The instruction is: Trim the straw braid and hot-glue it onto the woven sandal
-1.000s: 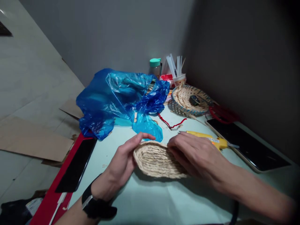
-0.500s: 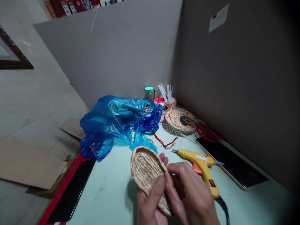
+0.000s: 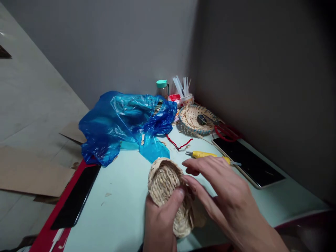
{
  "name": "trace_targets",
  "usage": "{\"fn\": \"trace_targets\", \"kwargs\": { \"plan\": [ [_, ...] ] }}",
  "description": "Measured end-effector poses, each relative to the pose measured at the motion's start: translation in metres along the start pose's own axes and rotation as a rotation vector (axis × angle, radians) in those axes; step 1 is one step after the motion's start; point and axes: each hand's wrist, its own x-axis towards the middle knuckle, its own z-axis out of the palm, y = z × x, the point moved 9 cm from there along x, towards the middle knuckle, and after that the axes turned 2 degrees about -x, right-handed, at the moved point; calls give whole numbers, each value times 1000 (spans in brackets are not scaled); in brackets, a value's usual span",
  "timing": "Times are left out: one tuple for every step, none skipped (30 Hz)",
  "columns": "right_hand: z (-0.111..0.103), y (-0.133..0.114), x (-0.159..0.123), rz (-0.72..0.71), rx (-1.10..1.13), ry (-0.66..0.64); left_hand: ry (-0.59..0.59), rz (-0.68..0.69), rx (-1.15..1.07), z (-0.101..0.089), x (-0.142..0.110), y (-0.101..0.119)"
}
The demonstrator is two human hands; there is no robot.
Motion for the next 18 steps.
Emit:
{"fn": "trace_targets", "kwargs": {
  "plan": [
    [2,2,1,18,35,-5,-10,4,47,-1,0,-2],
    [5,3,1,38,68,-13,-15,4,105,-3,0,-5],
    [6,5,0,63,92,-17,-7,-1,166,-7,1,-8],
    [7,7,0,86,109,-15,14,-6,223,-12,2,-11],
    [7,9,-1,105,120,-10,43,-9,271,-17,3,-14],
    [6,10,-2,118,128,-3,72,-8,309,-21,3,-16],
    [5,11,-2,125,135,4,98,-8,342,-25,3,-17],
    [3,11,-3,127,142,14,117,-6,369,-27,3,-17],
    [2,11,-3,129,144,24,131,-3,389,-28,2,-16],
    [2,11,-4,128,144,31,142,1,406,-27,1,-15],
    [2,10,-6,128,142,40,154,8,419,-27,0,-13],
    [3,10,-7,126,142,46,164,18,429,-25,-1,-10],
    [4,10,-9,126,140,50,173,30,438,-23,-1,-8],
    [5,10,-11,126,140,58,183,40,450,-22,-2,-6],
    [6,10,-13,127,139,64,192,50,465,-20,-2,-5],
    [7,11,-15,129,139,70,203,61,482,-19,-2,-4],
    [8,11,-16,130,137,78,213,75,498,-18,-2,-4],
    [8,11,-17,127,136,80,221,95,513,-17,-2,-3]
  ]
}}
